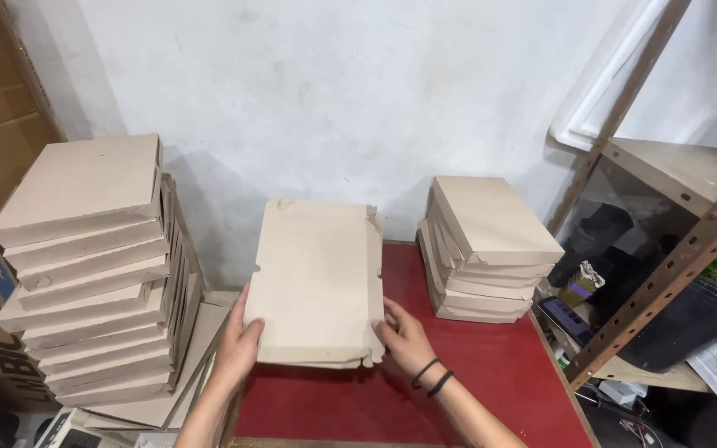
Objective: The person assembles flat-packed cardboard boxes by folding the side flaps and tucking the tabs into slots to form rectangular containers. The person repeats this process for multiple boxes, stacking the finished ones on the table.
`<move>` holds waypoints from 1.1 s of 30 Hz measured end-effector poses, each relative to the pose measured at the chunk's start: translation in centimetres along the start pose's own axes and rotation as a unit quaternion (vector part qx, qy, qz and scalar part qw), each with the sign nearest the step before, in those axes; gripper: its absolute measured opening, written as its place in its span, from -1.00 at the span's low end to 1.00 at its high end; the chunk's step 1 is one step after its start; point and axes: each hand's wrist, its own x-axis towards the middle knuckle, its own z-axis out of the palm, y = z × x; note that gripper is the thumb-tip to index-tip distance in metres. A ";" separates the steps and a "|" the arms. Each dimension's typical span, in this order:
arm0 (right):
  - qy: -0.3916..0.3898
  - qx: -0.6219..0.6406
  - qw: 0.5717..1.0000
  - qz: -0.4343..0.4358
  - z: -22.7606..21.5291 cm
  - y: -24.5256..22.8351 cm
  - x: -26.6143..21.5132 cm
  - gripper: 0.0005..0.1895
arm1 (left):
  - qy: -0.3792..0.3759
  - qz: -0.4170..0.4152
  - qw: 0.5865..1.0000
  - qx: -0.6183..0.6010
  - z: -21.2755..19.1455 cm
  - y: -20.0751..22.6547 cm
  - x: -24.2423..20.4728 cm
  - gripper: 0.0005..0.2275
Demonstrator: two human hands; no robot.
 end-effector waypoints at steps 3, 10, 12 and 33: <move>0.008 -0.050 0.999 -0.006 -0.1 -1.6 4.5 -0.27 | -0.040 0.009 0.996 0.075 -0.6 9.3 -0.3 -0.29; 0.031 -0.224 0.971 0.075 2.2 -1.1 9.2 -0.25 | -0.066 -0.040 0.963 0.258 -0.8 0.7 12.9 -0.21; -0.001 -0.278 0.954 0.113 2.4 1.5 9.6 -0.23 | -0.076 -0.032 0.933 0.350 -0.5 -7.0 18.2 -0.18; 0.310 -0.224 0.904 -0.193 -15.5 -1.5 -1.0 -0.81 | 0.040 0.599 0.697 0.391 8.8 -1.4 10.2 -0.77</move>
